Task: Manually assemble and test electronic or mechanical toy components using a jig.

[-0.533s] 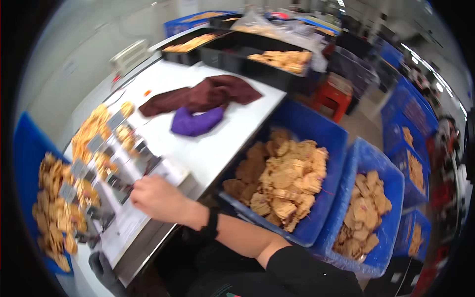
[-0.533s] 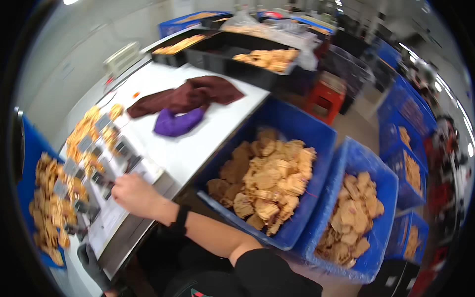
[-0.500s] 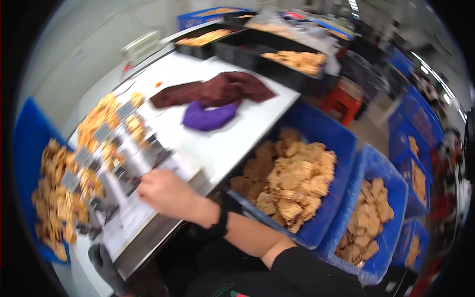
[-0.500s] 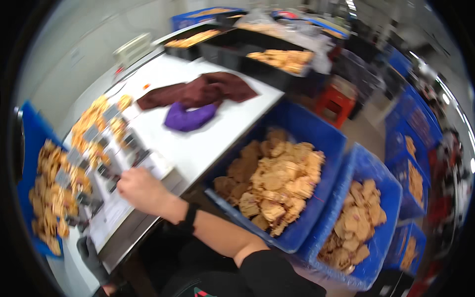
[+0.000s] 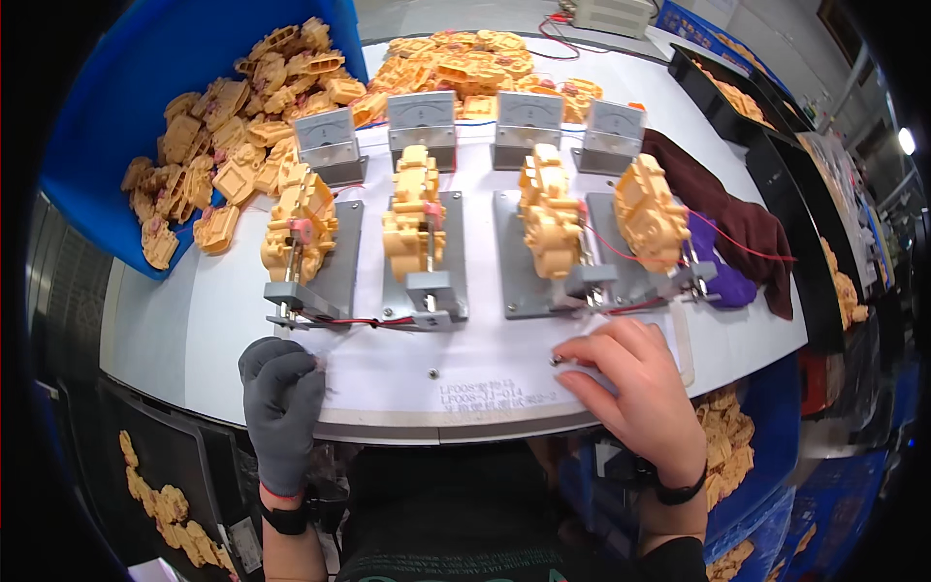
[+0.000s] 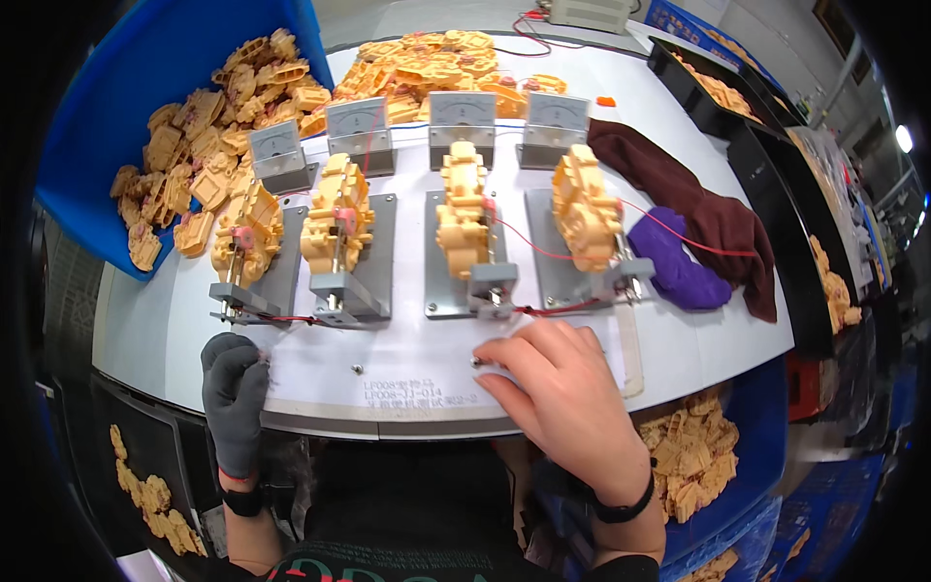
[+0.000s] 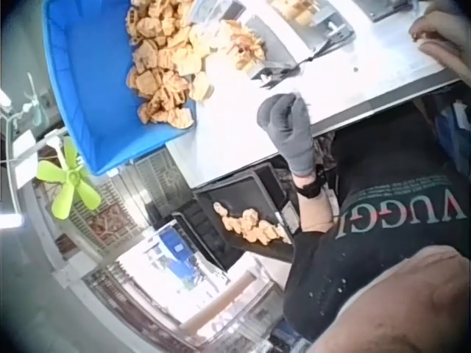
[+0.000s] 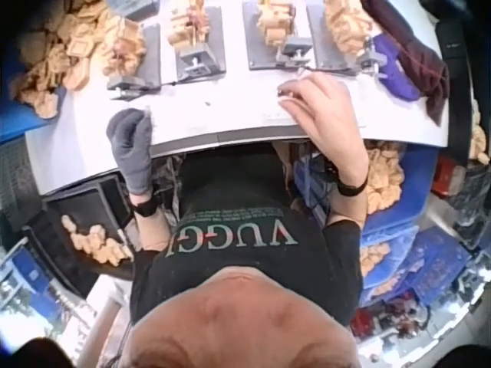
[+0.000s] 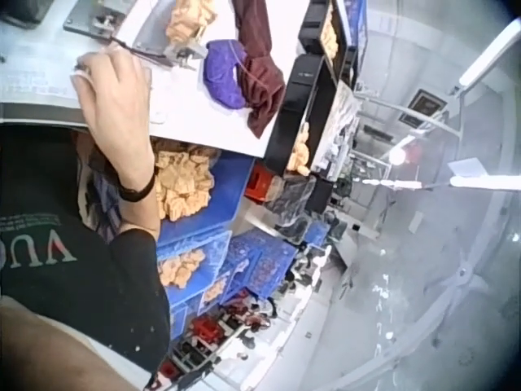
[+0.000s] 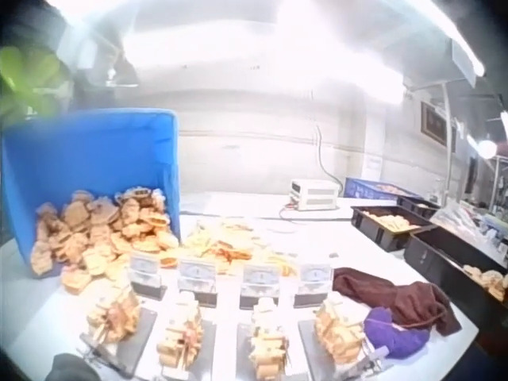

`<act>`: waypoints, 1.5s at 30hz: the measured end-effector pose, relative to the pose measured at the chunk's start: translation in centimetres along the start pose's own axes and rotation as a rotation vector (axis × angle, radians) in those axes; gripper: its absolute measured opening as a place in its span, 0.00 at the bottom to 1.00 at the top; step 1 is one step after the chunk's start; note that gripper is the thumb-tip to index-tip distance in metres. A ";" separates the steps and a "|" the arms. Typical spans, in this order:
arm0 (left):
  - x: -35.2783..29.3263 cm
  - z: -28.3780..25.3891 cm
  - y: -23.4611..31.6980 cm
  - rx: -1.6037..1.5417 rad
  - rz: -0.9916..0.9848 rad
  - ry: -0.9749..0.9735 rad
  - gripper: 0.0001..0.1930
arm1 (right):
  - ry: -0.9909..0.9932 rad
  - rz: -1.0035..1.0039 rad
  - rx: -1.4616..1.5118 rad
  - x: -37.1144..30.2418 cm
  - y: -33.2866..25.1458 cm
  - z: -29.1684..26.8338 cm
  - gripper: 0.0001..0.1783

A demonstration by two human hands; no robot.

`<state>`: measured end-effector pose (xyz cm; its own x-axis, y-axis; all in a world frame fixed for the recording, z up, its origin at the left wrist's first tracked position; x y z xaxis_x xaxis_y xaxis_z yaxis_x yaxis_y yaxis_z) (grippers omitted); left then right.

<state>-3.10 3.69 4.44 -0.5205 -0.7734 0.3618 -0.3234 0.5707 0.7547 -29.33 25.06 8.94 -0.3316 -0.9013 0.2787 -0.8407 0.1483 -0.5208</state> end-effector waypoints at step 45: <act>0.6 0.1 0.3 0.055 0.044 -0.006 0.11 | 0.144 -0.034 -0.092 0.3 0.6 1.3 0.11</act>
<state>-3.58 3.44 4.76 -0.5397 -0.7458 0.3905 -0.3433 0.6185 0.7068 -29.37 24.34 7.66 -0.3543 -0.8399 0.4112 -0.8859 0.1608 -0.4350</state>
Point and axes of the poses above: each hand's wrist, its own x-axis towards the middle knuckle, its own z-axis out of the palm, y = z × x, the point moved 1 cm from there along x, towards the middle knuckle, and after that the axes turned 1 degree about -z, right-handed, at the moved point
